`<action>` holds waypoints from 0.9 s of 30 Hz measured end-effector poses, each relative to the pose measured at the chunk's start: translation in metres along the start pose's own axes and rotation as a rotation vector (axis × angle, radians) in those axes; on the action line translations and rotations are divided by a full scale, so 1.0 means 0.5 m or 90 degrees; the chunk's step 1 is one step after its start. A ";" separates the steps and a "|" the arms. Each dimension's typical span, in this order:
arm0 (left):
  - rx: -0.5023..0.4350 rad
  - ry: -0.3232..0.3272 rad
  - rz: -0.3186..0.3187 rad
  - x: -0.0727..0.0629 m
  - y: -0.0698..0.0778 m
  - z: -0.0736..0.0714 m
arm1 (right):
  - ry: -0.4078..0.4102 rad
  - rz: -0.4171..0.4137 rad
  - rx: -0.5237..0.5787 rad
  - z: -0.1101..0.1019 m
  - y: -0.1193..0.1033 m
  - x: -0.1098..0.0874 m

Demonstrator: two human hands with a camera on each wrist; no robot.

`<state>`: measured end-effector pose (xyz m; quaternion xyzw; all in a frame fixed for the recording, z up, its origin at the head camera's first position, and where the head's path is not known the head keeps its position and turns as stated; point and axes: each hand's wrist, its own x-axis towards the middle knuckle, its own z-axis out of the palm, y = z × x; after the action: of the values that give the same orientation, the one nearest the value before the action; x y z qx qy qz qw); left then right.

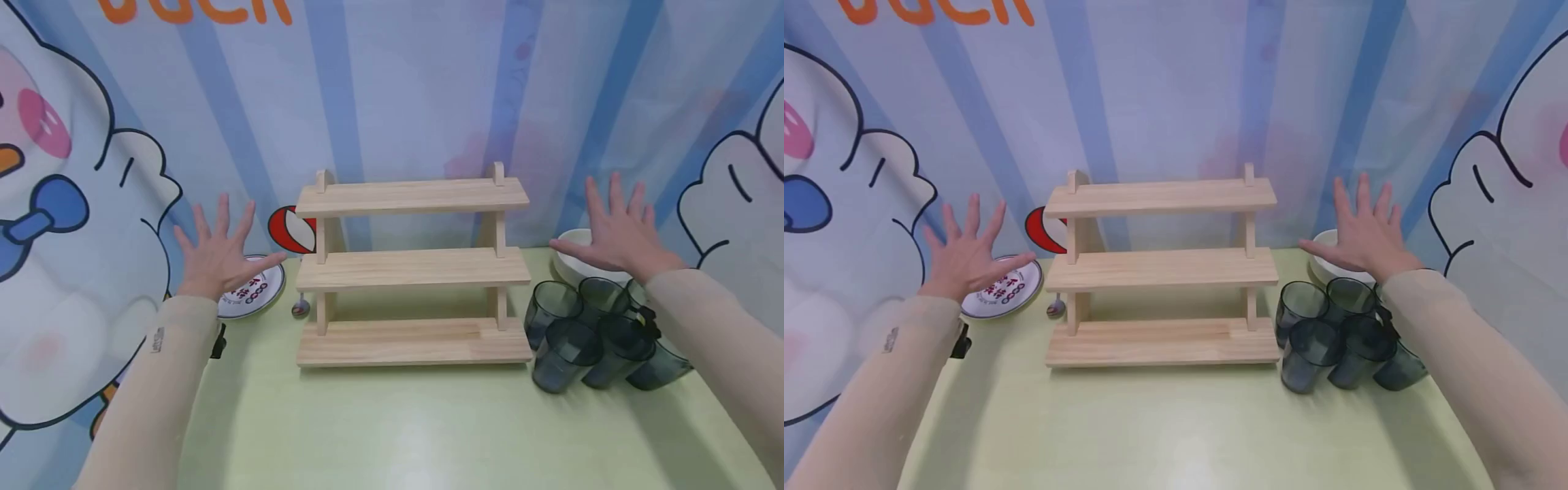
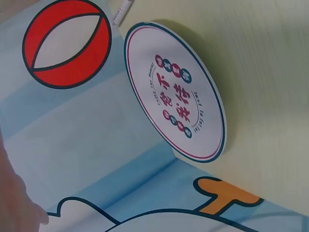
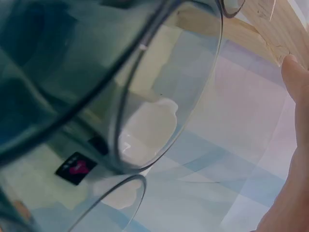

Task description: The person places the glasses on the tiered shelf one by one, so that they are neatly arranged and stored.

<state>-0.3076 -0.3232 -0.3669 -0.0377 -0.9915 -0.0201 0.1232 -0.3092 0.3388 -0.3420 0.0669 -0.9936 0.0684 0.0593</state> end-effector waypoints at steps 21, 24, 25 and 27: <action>-0.398 -0.138 0.017 -0.025 0.117 0.032 | 0.046 0.039 0.119 -0.016 0.086 -0.124; -0.457 -0.163 0.010 -0.034 0.124 0.049 | 0.049 0.033 0.126 -0.010 0.097 -0.147; -0.482 -0.173 0.006 -0.038 0.125 0.056 | 0.049 0.032 0.131 -0.009 0.100 -0.156; -0.524 -0.188 0.001 -0.047 0.124 0.068 | 0.048 0.031 0.140 -0.005 0.108 -0.171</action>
<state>-0.2883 -0.2612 -0.4036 -0.0871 -0.9077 -0.4079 -0.0453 -0.2324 0.4029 -0.3576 0.0463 -0.9786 0.1806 0.0873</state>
